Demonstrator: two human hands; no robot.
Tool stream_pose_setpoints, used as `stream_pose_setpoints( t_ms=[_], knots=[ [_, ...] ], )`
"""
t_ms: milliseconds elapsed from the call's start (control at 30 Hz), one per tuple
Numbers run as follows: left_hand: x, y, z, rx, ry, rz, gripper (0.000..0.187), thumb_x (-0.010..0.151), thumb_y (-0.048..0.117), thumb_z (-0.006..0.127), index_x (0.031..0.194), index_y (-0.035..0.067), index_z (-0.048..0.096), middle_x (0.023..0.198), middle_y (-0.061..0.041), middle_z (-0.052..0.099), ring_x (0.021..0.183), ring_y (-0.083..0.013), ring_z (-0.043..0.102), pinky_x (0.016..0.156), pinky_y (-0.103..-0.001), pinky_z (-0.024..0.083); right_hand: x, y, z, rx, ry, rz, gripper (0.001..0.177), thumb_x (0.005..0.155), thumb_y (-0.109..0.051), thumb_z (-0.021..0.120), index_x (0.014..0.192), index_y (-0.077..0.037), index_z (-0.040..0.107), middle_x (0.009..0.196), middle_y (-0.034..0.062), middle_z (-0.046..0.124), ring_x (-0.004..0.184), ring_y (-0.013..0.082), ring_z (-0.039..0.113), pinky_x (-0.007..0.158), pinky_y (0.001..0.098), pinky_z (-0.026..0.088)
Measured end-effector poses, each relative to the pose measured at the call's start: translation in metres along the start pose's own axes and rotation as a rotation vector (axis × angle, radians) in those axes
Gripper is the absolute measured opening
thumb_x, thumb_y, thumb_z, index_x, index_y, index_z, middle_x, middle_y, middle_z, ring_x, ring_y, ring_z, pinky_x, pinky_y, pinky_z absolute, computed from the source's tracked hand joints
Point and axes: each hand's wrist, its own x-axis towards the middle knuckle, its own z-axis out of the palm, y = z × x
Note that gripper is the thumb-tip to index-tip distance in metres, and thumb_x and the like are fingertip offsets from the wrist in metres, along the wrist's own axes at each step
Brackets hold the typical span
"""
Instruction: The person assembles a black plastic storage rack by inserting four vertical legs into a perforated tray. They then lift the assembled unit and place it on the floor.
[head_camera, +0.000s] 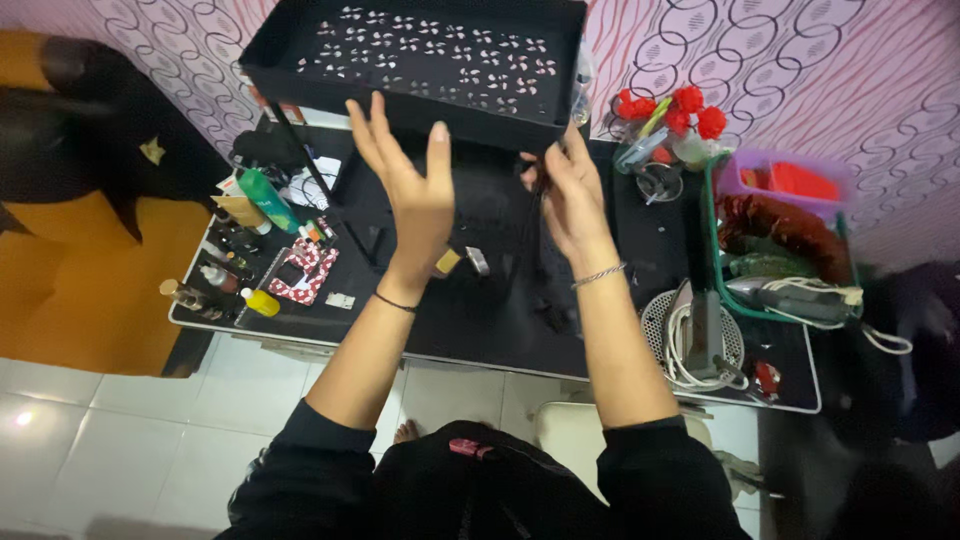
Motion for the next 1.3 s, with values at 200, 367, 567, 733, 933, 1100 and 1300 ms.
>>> stream_pose_setpoints(
  t_ms=[200,367,567,733,933,1100,1300],
  knots=[
    [0.023,-0.019,0.007,0.003,0.001,-0.134,0.1,0.1,0.029,0.074,0.161,-0.007,0.002,0.168,-0.032,-0.012,0.159,-0.0457,-0.007,0.13,-0.051,0.006,-0.033,0.042,0.051,0.041,0.045,-0.05,0.057,0.106,-0.02,0.059,0.155,-0.002,0.036,0.138,0.0068,0.062,0.117,0.0179,0.063,0.106,0.0332,0.051],
    [0.044,-0.048,-0.008,0.016,-0.085,-0.163,0.096,0.091,0.008,0.065,0.164,-0.005,0.004,0.173,-0.031,-0.002,0.162,-0.0384,-0.001,0.132,-0.043,0.007,-0.054,0.077,0.039,-0.306,0.004,-0.057,0.054,0.107,-0.023,0.057,0.153,-0.005,0.036,0.135,0.0145,0.065,0.119,0.0195,0.067,0.105,0.0343,0.053],
    [0.105,-0.06,-0.045,-0.27,-0.339,-0.267,0.087,0.08,-0.002,0.058,0.16,-0.001,0.021,0.161,-0.022,0.047,0.135,-0.0405,0.057,0.112,-0.048,0.045,-0.031,0.064,-0.017,-0.695,0.441,-0.43,0.045,0.108,-0.013,0.062,0.147,0.0,0.044,0.134,0.012,0.058,0.12,0.0183,0.058,0.107,0.0325,0.048],
    [0.091,0.009,-0.044,0.531,-0.062,0.532,0.052,0.1,0.01,0.073,0.148,0.004,0.053,0.149,-0.015,0.057,0.137,-0.0346,0.057,0.12,-0.042,0.041,-0.019,0.074,-0.013,-0.364,0.401,-0.211,0.036,0.107,-0.013,0.058,0.14,0.001,0.053,0.12,0.0108,0.066,0.108,0.0182,0.066,0.097,0.0326,0.056],
    [0.004,0.059,0.027,0.571,-0.272,0.712,0.067,0.086,0.027,0.07,0.145,0.0,0.053,0.147,-0.015,0.057,0.132,-0.0378,0.051,0.114,-0.064,0.034,-0.018,0.079,-0.006,-0.414,0.367,-0.307,0.031,0.112,-0.021,0.05,0.134,-0.001,0.058,0.126,0.0043,0.065,0.114,0.0107,0.062,0.1,0.0276,0.053],
    [-0.002,0.035,0.036,0.63,-0.257,0.716,0.051,0.095,0.029,0.072,0.142,0.01,0.062,0.129,-0.005,0.063,0.12,-0.0292,0.056,0.114,-0.057,0.034,-0.016,0.082,-0.014,-0.302,0.424,-0.248,0.036,0.112,-0.029,0.049,0.13,-0.001,0.062,0.123,0.0041,0.067,0.111,0.01,0.062,0.097,0.0261,0.051],
    [-0.005,0.034,0.043,0.545,-0.225,0.634,0.05,0.089,0.041,0.078,0.127,0.01,0.07,0.105,-0.004,0.064,0.107,-0.0284,0.057,0.114,-0.058,0.032,-0.018,0.084,-0.029,-0.192,0.421,-0.171,0.038,0.117,-0.031,0.047,0.125,0.0,0.067,0.104,0.0021,0.065,0.095,0.0096,0.06,0.085,0.0253,0.052]
  ],
)
